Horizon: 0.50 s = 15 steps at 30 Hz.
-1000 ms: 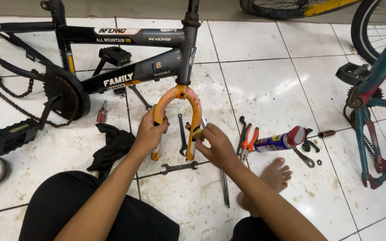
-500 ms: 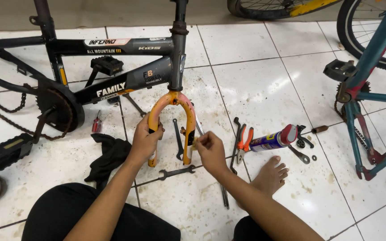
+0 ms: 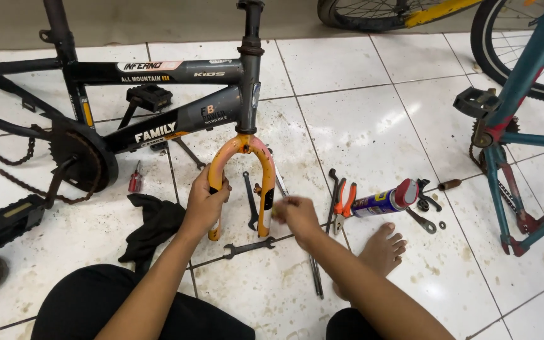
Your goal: The person scrubs the black bicycle frame and the orange front fork with a yellow sponge, then wipes the components dry with a black cloth. The person is sitting on the floor in a room with other bicycles and tools visible.
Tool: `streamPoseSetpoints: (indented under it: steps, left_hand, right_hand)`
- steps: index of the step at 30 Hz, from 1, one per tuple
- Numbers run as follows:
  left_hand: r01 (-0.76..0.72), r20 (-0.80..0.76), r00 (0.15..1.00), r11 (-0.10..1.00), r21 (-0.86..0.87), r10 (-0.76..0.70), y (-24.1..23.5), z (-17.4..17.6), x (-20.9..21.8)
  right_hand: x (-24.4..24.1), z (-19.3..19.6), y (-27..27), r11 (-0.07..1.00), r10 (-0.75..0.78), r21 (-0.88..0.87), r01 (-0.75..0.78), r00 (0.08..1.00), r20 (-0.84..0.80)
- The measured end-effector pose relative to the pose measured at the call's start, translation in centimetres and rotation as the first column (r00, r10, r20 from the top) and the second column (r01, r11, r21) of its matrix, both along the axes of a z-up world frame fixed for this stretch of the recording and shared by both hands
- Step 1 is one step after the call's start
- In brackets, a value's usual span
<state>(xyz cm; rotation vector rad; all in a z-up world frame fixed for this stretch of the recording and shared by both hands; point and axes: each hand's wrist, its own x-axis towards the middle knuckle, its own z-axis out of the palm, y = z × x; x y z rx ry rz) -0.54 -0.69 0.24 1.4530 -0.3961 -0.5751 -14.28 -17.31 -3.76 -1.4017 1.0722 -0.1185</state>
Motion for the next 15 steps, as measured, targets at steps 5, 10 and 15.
streamPoseSetpoints:
  steps: [5, 10, 15]
  left_hand:
    - [0.001, -0.008, 1.000, 1.000, 0.007, -0.001, 0.0, 0.3, 0.0]
    - [0.008, -0.005, 1.000, 1.000, 0.013, -0.008, 0.0, 0.6, -0.1]
    - [0.002, -0.014, 1.000, 1.000, 0.007, -0.002, 0.2, 0.9, -0.2]
  right_hand:
    - [0.4, -0.9, -0.8, 0.997, 0.002, 0.076, 0.002, 0.998, -0.056]
    - [3.0, 6.0, -0.9, 0.993, -0.115, 0.007, 0.117, 0.965, 0.236]
    - [0.8, -1.1, -0.9, 0.996, -0.016, 0.085, 0.020, 0.999, -0.043]
